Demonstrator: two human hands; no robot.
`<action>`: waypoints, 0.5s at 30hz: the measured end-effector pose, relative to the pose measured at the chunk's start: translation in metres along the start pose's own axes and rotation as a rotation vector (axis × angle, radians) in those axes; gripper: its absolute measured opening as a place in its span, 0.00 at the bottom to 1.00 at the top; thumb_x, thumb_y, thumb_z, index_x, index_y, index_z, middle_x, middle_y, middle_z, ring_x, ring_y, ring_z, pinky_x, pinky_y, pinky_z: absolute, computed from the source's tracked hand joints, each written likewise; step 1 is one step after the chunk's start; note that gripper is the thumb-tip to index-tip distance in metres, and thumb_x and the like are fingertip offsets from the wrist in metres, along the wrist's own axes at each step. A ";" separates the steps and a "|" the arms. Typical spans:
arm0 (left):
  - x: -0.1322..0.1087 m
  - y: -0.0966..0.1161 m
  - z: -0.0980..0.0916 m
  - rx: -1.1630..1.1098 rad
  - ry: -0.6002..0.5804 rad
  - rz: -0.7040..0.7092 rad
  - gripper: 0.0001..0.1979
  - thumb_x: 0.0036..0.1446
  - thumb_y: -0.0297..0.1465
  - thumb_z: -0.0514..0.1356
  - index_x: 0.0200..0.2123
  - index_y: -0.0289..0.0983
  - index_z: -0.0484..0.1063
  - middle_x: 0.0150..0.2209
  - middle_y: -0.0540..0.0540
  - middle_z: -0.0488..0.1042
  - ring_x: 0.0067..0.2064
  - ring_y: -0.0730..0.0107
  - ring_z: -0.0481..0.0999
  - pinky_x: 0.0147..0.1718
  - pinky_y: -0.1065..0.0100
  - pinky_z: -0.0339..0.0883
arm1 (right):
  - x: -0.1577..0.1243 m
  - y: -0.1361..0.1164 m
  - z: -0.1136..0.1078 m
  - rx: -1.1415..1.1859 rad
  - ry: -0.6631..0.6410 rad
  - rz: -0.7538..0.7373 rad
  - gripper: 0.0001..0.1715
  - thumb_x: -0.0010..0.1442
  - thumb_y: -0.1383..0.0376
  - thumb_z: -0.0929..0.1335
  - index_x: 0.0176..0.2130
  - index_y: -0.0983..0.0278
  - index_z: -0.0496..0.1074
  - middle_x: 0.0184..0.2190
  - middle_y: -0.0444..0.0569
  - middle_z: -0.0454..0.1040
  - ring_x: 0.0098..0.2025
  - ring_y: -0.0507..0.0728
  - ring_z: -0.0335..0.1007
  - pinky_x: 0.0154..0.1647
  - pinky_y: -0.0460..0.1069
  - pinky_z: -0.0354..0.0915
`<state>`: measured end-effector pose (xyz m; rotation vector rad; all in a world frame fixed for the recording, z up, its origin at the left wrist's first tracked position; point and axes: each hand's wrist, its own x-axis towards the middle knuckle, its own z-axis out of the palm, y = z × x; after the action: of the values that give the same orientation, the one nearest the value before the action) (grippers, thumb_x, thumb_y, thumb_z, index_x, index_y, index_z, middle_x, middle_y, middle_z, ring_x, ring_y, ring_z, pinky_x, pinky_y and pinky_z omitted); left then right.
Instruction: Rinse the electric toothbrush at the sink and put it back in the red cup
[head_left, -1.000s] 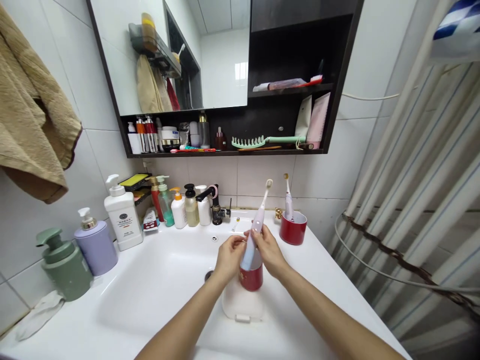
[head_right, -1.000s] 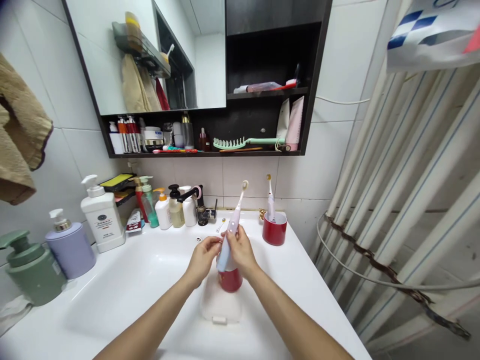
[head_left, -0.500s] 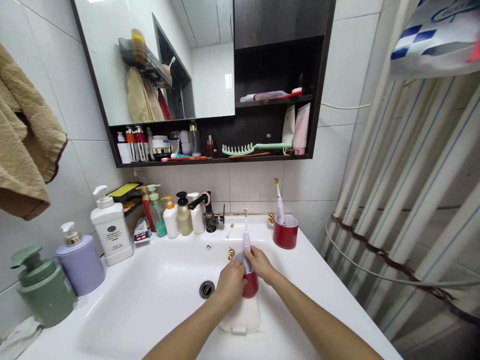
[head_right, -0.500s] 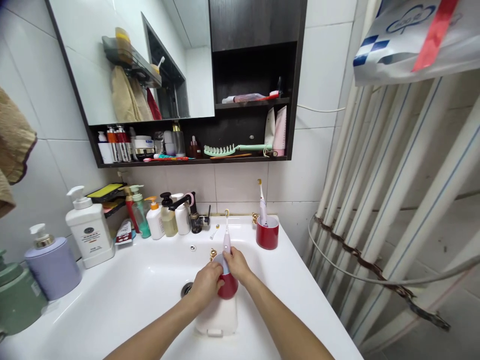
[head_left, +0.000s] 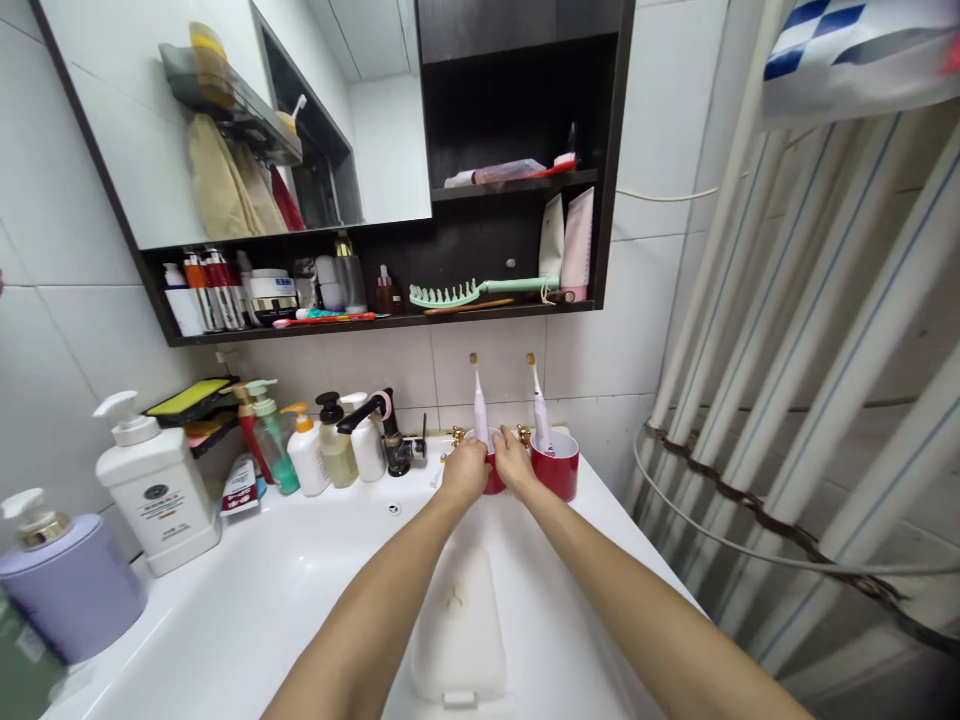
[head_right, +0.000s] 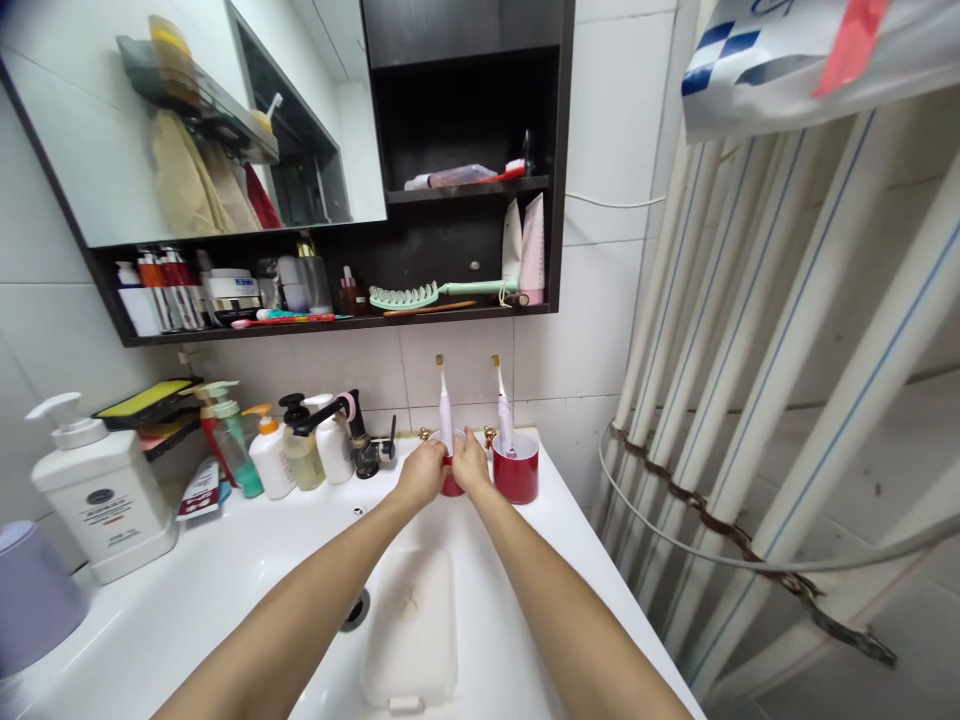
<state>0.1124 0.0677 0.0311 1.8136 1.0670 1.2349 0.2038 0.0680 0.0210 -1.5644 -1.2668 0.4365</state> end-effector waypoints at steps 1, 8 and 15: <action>0.003 -0.003 0.003 0.006 0.003 0.001 0.14 0.30 0.14 0.55 0.11 0.37 0.56 0.19 0.50 0.58 0.40 0.65 0.61 0.40 0.69 0.50 | 0.003 0.002 0.001 -0.004 0.007 0.004 0.15 0.53 0.64 0.58 0.42 0.65 0.59 0.41 0.49 0.61 0.39 0.52 0.61 0.38 0.52 0.59; 0.007 -0.014 0.012 0.251 -0.037 0.153 0.09 0.33 0.17 0.55 0.17 0.37 0.62 0.27 0.46 0.63 0.40 0.62 0.61 0.43 0.63 0.49 | 0.011 0.005 -0.003 -0.012 0.040 -0.004 0.15 0.53 0.63 0.58 0.41 0.65 0.59 0.42 0.49 0.61 0.39 0.52 0.60 0.38 0.53 0.59; -0.015 0.019 -0.012 -0.078 0.184 0.026 0.20 0.35 0.20 0.54 0.37 0.37 0.62 0.22 0.52 0.63 0.28 0.74 0.64 0.35 0.69 0.55 | -0.025 -0.027 -0.022 0.089 0.089 -0.129 0.27 0.50 0.66 0.57 0.51 0.68 0.48 0.34 0.51 0.63 0.36 0.54 0.59 0.40 0.51 0.55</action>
<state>0.1025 0.0472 0.0463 1.6848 1.0820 1.4615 0.1975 0.0332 0.0455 -1.4037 -1.2544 0.3332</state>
